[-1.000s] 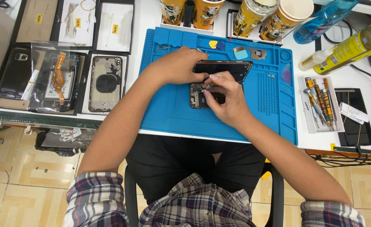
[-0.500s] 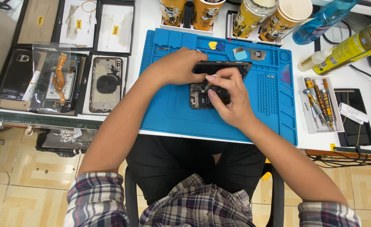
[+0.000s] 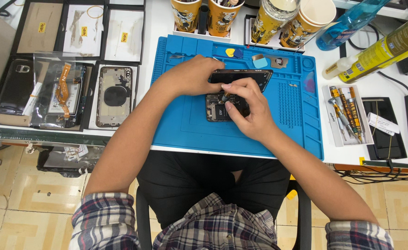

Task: The person disassembles a smartphone on a blue work mat, using a screwdriver to remove screws and a plastic pry tool to separate the screen. They then apply a liquid from a bottle to the internal components and use a yellow tool to clean the battery area.

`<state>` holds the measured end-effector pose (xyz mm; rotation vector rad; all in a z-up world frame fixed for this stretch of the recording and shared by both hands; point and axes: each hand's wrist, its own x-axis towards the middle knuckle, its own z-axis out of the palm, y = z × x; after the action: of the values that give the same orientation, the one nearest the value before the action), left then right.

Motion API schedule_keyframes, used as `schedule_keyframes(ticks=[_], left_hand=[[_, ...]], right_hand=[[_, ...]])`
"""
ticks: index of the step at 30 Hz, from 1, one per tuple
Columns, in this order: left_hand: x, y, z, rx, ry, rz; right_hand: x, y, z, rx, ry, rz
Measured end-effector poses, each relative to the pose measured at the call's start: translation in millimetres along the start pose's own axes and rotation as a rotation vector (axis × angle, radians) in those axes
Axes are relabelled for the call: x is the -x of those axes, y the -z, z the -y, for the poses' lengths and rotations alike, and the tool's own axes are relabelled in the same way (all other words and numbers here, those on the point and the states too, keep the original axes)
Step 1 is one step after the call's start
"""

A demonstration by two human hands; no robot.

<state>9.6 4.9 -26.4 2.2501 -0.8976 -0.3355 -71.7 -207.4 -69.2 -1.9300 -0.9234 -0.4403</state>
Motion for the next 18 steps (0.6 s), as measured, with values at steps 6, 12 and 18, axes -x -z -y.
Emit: schedule_keyframes(ticks=[6, 12, 18], left_hand=[[-3, 2, -2, -0.048, 0.009, 0.033], [3, 12, -26, -0.084, 0.067, 0.087], [-2, 8, -13, -0.064, 0.070, 0.075]], right_hand=[[0, -2, -1, 0.032, 0.007, 0.007], [-1, -5, 1, 0.037, -0.020, -0.005], [-2, -2, 9, 0.003, -0.055, 0.037]])
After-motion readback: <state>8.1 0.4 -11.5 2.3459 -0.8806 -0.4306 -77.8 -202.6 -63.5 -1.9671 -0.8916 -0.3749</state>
